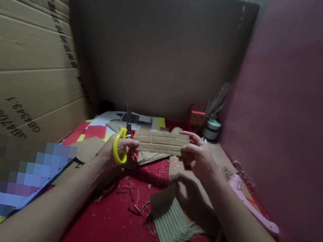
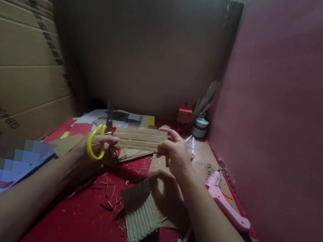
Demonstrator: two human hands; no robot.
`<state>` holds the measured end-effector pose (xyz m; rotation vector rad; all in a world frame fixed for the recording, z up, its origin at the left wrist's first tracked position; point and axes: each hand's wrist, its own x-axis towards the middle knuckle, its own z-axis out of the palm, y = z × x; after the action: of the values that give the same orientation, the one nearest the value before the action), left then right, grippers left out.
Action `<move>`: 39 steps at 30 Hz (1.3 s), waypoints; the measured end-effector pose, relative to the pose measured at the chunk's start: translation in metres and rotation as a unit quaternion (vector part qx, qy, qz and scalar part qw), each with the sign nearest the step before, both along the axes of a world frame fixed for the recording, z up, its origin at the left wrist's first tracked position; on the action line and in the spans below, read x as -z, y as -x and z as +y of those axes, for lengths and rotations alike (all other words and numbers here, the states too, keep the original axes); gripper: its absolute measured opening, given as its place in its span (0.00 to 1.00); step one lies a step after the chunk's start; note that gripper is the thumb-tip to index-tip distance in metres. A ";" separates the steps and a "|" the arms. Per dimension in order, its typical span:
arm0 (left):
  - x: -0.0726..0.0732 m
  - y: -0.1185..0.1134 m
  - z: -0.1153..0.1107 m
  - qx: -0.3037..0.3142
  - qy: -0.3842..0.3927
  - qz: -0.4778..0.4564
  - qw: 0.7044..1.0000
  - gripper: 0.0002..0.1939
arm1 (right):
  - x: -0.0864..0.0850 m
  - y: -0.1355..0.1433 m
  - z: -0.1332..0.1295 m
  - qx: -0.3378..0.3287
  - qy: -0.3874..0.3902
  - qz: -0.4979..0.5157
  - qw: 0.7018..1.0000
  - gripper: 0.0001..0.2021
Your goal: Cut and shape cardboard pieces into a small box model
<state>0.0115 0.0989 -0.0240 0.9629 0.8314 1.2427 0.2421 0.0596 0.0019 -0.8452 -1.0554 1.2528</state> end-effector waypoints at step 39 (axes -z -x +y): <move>0.004 -0.036 -0.030 0.043 -0.010 0.212 0.976 0.14 | 0.036 0.027 0.002 0.032 0.054 0.100 0.993 0.19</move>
<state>0.0478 0.0687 -0.0282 1.2931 1.0968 0.9853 0.2150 0.0619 -0.0337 -0.8106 -0.8003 1.3190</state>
